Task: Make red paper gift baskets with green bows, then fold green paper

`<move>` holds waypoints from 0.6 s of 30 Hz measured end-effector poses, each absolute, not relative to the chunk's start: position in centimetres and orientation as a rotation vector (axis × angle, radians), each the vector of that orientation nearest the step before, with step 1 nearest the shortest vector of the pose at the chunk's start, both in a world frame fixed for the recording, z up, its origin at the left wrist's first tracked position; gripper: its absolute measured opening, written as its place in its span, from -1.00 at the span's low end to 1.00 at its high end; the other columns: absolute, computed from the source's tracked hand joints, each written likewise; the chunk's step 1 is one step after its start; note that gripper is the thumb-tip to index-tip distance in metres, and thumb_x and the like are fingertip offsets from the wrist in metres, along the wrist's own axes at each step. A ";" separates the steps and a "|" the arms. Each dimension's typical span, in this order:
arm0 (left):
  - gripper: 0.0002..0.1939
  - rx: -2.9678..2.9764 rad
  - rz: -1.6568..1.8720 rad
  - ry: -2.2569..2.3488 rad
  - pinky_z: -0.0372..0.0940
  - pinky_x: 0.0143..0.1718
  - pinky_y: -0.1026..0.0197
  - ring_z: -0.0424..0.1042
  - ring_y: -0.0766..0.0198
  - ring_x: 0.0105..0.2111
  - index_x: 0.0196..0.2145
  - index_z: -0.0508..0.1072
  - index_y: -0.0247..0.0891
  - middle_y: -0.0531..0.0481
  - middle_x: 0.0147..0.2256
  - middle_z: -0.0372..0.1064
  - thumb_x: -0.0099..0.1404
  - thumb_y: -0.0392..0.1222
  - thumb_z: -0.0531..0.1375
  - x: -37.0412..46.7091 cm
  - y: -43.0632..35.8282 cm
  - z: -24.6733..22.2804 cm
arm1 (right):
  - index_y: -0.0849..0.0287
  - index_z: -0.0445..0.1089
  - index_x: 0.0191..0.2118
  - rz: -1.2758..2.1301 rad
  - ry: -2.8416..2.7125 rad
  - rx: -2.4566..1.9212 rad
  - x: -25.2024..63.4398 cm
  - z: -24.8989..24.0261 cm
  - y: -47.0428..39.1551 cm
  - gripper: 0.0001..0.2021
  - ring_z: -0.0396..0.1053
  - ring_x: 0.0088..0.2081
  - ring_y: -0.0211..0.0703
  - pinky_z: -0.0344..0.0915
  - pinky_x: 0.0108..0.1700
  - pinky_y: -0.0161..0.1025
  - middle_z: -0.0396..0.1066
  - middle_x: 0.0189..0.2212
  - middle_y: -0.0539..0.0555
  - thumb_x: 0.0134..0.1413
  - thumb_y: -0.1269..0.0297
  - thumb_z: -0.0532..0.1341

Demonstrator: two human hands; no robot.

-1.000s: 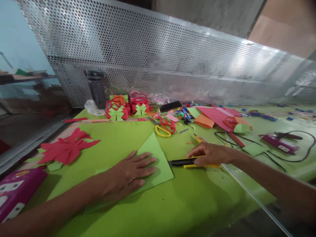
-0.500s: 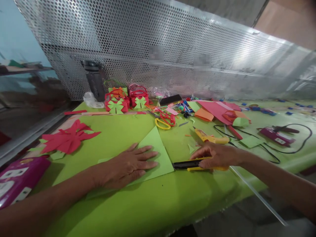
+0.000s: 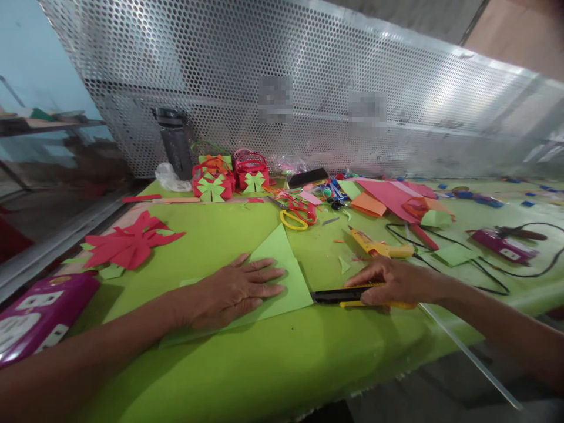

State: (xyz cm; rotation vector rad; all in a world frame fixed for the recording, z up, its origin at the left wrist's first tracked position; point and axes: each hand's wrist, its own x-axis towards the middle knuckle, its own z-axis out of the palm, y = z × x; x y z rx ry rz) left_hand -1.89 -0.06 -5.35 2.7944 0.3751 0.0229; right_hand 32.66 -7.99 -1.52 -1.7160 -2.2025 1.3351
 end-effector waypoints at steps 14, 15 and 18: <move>-0.54 2.782 -0.079 0.458 -0.44 0.26 -0.11 -0.28 0.15 0.31 0.26 0.01 0.11 0.18 0.31 -0.18 0.43 -0.01 -0.18 -1.8 -0.1 -5.4 | 0.11 0.50 -0.06 1.348 -2.169 -1.693 32.4 -1.6 -8.5 -0.57 0.34 -0.40 -0.20 0.17 -0.40 -0.35 0.52 -0.33 0.02 -0.02 -0.01 0.23; -0.54 2.783 -0.081 0.460 -0.44 0.26 -0.11 -0.28 0.16 0.32 0.26 0.01 0.10 0.17 0.31 -0.18 0.43 -0.01 -0.18 -1.8 -0.1 -5.4 | 0.12 0.50 -0.06 1.347 -2.160 -1.697 32.5 -1.6 -8.5 -0.56 0.34 -0.39 -0.20 0.18 -0.39 -0.35 0.52 -0.32 0.03 -0.02 -0.01 0.24; -0.54 2.782 -0.064 0.447 -0.45 0.26 -0.09 -0.27 0.15 0.31 0.26 0.00 0.09 0.17 0.31 -0.18 0.43 -0.01 -0.18 -1.8 -0.1 -5.4 | 0.11 0.50 -0.06 1.363 -2.159 -1.681 32.5 -1.7 -8.7 -0.55 0.32 -0.41 -0.22 0.17 -0.41 -0.36 0.52 -0.34 0.01 -0.02 -0.02 0.23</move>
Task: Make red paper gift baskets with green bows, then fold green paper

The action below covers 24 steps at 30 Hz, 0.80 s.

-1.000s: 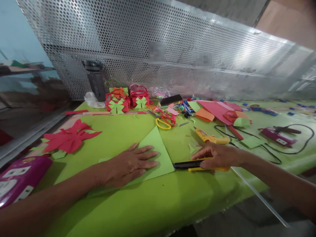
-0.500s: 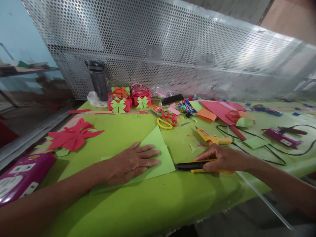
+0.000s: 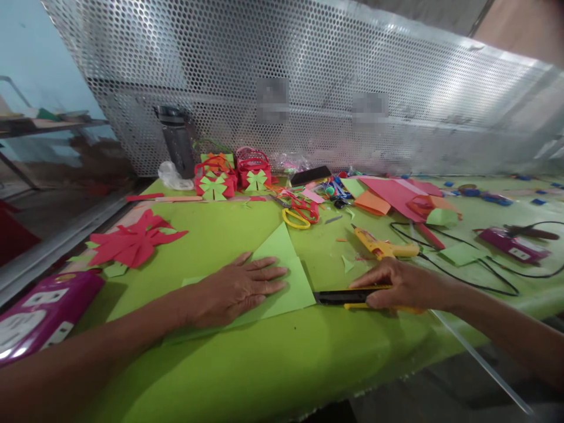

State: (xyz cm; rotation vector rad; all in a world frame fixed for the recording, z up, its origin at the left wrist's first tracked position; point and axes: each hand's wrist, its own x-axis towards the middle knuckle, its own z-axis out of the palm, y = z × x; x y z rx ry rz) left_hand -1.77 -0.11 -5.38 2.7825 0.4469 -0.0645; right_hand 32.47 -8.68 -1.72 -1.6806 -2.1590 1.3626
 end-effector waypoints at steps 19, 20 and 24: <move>-0.54 2.777 0.028 0.435 -0.37 0.27 -0.10 -0.21 0.11 0.31 0.26 0.00 0.15 0.16 0.30 -0.12 0.43 -0.03 -0.14 -1.7 -0.1 -5.5 | 0.12 0.50 -0.06 1.341 -2.118 -1.670 31.8 -1.9 -9.5 -0.57 0.38 -0.38 -0.16 0.22 -0.37 -0.31 0.53 -0.33 0.02 -0.01 0.00 0.24; -0.54 2.782 0.032 0.438 -0.37 0.27 -0.10 -0.21 0.11 0.30 0.26 0.00 0.14 0.16 0.30 -0.12 0.43 -0.03 -0.15 -1.7 -0.2 -5.5 | 0.13 0.50 -0.06 1.342 -2.118 -1.670 31.6 -1.9 -9.5 -0.57 0.39 -0.37 -0.14 0.23 -0.36 -0.31 0.53 -0.31 0.03 -0.01 0.02 0.24; -0.54 2.792 -0.004 0.454 -0.38 0.27 -0.11 -0.23 0.12 0.31 0.26 -0.01 0.12 0.17 0.30 -0.13 0.43 -0.03 -0.16 -1.7 -0.2 -5.4 | 0.15 0.49 -0.05 1.396 -2.087 -1.656 31.0 -1.8 -9.4 -0.57 0.42 -0.28 -0.07 0.27 -0.30 -0.27 0.53 -0.23 0.06 -0.01 0.03 0.23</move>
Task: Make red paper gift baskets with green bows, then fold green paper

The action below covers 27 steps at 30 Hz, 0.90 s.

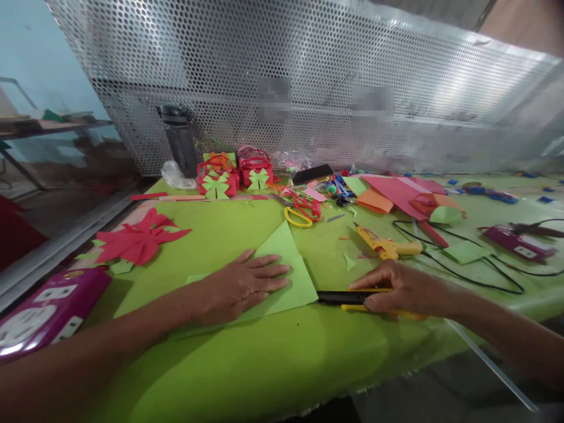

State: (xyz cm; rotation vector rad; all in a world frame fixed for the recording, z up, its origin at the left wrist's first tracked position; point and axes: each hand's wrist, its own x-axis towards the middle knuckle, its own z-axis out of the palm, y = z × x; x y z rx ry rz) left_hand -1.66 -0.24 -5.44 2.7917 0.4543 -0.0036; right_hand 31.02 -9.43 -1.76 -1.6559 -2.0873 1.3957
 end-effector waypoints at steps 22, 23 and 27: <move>-0.53 2.805 0.014 0.404 -0.39 0.26 -0.12 -0.24 0.14 0.31 0.27 -0.04 0.13 0.17 0.31 -0.15 0.43 -0.04 -0.17 -1.7 0.0 -5.7 | 0.12 0.49 -0.05 1.289 -2.119 -1.703 30.9 -2.1 -9.6 -0.54 0.41 -0.32 -0.07 0.28 -0.33 -0.27 0.54 -0.27 0.05 -0.03 -0.02 0.23; -0.53 2.802 0.021 0.404 -0.38 0.26 -0.12 -0.24 0.13 0.31 0.27 -0.04 0.13 0.17 0.31 -0.15 0.43 -0.04 -0.16 -1.7 0.0 -5.7 | 0.12 0.49 -0.05 1.285 -2.120 -1.695 30.9 -2.1 -9.6 -0.55 0.40 -0.33 -0.08 0.27 -0.34 -0.27 0.54 -0.28 0.05 -0.03 -0.01 0.23; -0.53 2.796 0.043 0.399 -0.38 0.26 -0.11 -0.23 0.13 0.31 0.26 -0.03 0.13 0.16 0.31 -0.14 0.43 -0.04 -0.16 -1.8 0.0 -5.8 | 0.13 0.49 -0.04 1.247 -2.142 -1.704 31.0 -2.2 -9.6 -0.52 0.39 -0.36 -0.10 0.26 -0.36 -0.27 0.53 -0.30 0.04 -0.04 -0.02 0.23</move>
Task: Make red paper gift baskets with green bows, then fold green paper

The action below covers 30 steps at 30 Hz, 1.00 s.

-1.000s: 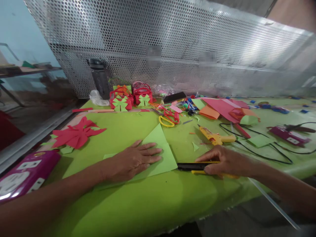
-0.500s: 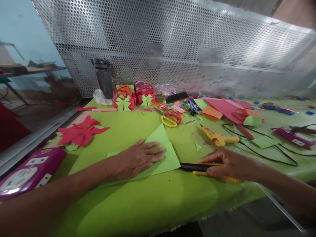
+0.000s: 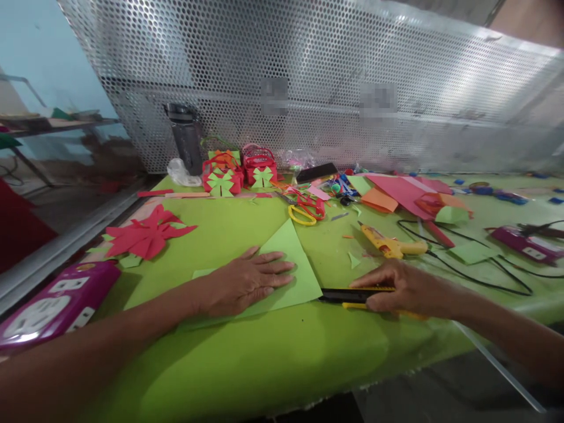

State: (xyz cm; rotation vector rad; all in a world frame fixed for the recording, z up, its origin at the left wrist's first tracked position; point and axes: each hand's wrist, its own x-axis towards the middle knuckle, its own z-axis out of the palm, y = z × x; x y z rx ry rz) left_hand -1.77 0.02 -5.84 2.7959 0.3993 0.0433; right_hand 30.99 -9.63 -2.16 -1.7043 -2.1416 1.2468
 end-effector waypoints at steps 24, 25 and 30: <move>-0.54 2.768 -0.059 0.488 -0.40 0.25 -0.11 -0.25 0.17 0.31 0.26 0.02 0.03 0.16 0.31 -0.13 0.44 -0.04 -0.21 -1.4 -0.5 -5.3 | 0.07 0.47 -0.02 1.255 -2.196 -1.696 29.7 -2.6 -9.2 -0.53 0.32 -0.44 -0.19 0.14 -0.44 -0.32 0.52 -0.36 -0.02 -0.03 -0.05 0.21; -0.54 2.768 -0.059 0.486 -0.40 0.25 -0.11 -0.25 0.17 0.31 0.25 0.03 0.03 0.15 0.31 -0.13 0.44 -0.04 -0.20 -1.4 -0.5 -5.3 | 0.07 0.48 -0.03 1.246 -2.203 -1.696 29.5 -2.5 -9.2 -0.53 0.31 -0.44 -0.20 0.13 -0.44 -0.32 0.52 -0.36 -0.02 -0.03 -0.05 0.21; -0.54 2.772 -0.026 0.462 -0.42 0.26 -0.08 -0.26 0.19 0.31 0.26 0.04 -0.01 0.13 0.31 -0.13 0.44 -0.04 -0.21 -1.4 -0.5 -5.2 | 0.10 0.48 -0.03 1.237 -2.201 -1.701 28.7 -2.2 -9.4 -0.55 0.29 -0.46 -0.21 0.12 -0.46 -0.32 0.52 -0.37 -0.02 -0.02 0.01 0.21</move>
